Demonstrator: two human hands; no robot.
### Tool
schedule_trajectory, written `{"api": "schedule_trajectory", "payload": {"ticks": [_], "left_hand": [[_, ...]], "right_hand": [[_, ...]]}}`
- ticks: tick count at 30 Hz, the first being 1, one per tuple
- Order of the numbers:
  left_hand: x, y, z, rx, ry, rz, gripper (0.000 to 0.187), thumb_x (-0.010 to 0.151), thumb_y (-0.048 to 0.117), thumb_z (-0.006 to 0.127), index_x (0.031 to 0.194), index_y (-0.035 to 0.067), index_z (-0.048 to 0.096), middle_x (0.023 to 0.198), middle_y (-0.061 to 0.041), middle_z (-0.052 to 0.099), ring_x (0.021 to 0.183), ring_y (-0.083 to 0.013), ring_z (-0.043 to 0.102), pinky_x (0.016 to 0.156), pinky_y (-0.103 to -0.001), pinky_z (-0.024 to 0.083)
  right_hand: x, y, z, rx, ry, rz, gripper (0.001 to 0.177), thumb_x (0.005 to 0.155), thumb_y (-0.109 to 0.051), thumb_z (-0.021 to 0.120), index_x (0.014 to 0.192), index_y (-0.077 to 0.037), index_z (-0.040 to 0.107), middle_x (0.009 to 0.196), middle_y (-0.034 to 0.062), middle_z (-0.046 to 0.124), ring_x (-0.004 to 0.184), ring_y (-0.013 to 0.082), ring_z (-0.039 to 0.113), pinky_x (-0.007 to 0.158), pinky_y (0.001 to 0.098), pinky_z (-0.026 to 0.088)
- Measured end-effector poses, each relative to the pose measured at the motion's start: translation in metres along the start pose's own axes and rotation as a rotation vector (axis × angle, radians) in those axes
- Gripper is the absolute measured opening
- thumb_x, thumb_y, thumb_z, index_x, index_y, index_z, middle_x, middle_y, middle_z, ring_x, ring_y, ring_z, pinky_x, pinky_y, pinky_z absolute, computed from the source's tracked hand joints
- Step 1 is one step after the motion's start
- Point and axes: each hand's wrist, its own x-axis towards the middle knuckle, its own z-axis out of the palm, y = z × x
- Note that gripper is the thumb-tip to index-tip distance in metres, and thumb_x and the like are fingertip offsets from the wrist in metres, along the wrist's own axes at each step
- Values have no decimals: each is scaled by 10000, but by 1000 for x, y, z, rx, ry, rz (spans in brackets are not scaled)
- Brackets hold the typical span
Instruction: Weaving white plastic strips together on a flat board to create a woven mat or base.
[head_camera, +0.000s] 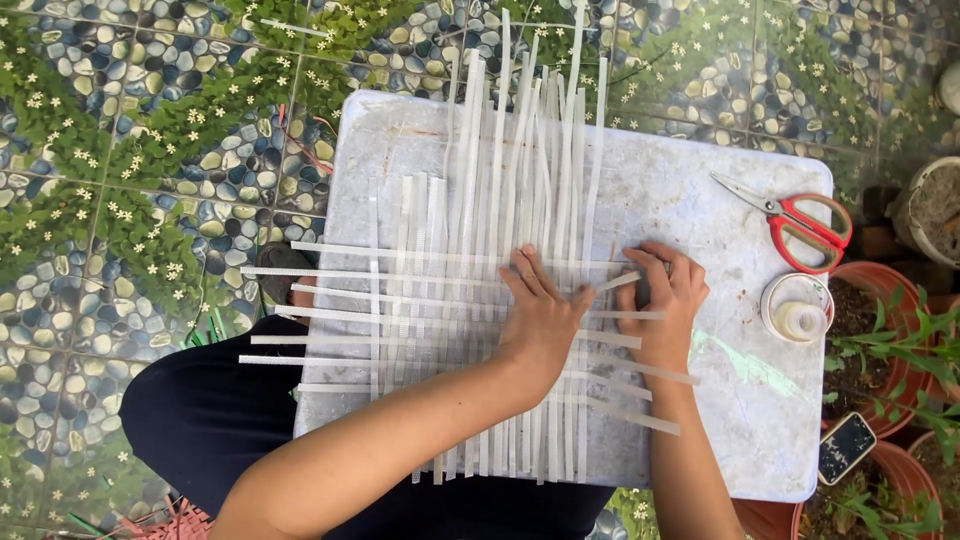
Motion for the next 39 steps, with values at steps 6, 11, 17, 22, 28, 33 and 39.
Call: {"api": "schedule_trajectory", "payload": {"ticks": [6, 11, 17, 22, 28, 33, 39], "left_hand": [[5, 10, 10, 50, 70, 11, 477, 810, 196, 723, 1270, 264, 619, 1158, -505, 530, 1125, -624, 543, 835, -686, 479], [-3, 0, 14, 23, 142, 30, 482, 815, 183, 703, 1282, 254, 608, 1171, -490, 534, 1147, -591, 550, 822, -663, 492], [-13, -15, 29, -6, 281, 102, 507, 838, 154, 666, 1333, 240, 594, 1195, -443, 560, 1189, -540, 550, 836, -568, 505], [-10, -31, 57, -133, 438, 127, 427, 861, 100, 654, 1283, 162, 641, 1222, -407, 566, 1215, -501, 540, 871, -535, 489], [11, -51, 77, -374, 585, 165, 216, 879, 135, 605, 1071, 75, 684, 1072, -210, 638, 1066, -333, 587, 781, -413, 506], [17, -49, 63, -261, 518, 102, 589, 921, 532, 547, 1417, 221, 481, 996, -77, 447, 916, -255, 458, 742, -409, 414], [24, -41, 64, -167, 462, 82, 562, 920, 500, 524, 1432, 280, 457, 1070, -59, 446, 940, -225, 439, 732, -398, 391]], "right_hand": [[-2, 10, 4, 12, -14, 15, 267, 864, -60, 649, 1103, -174, 677, 1154, 41, 570, 1116, 285, 473, 930, 423, 341], [-3, 13, 4, 40, -12, 24, 260, 866, -57, 651, 1092, -181, 686, 1164, 36, 574, 1119, 281, 474, 938, 426, 338], [-3, 14, 2, 57, -18, 12, 189, 886, -68, 667, 1035, -179, 700, 1139, 27, 594, 1099, 278, 496, 929, 419, 350], [2, 16, -5, 35, -66, 16, 111, 918, -107, 686, 999, -183, 684, 1109, -4, 595, 1087, 246, 506, 924, 395, 350], [17, 31, -22, 26, -239, 6, 107, 883, -136, 757, 953, -165, 681, 885, -33, 612, 876, 221, 570, 836, 386, 405], [24, 51, -32, 376, -382, 415, 114, 876, -127, 768, 946, -68, 702, 830, 123, 698, 712, 197, 654, 672, 326, 530], [9, 47, -12, 990, -252, 429, 276, 1009, -192, 518, 1094, 60, 591, 891, 182, 661, 815, 205, 675, 784, 318, 573]]}}
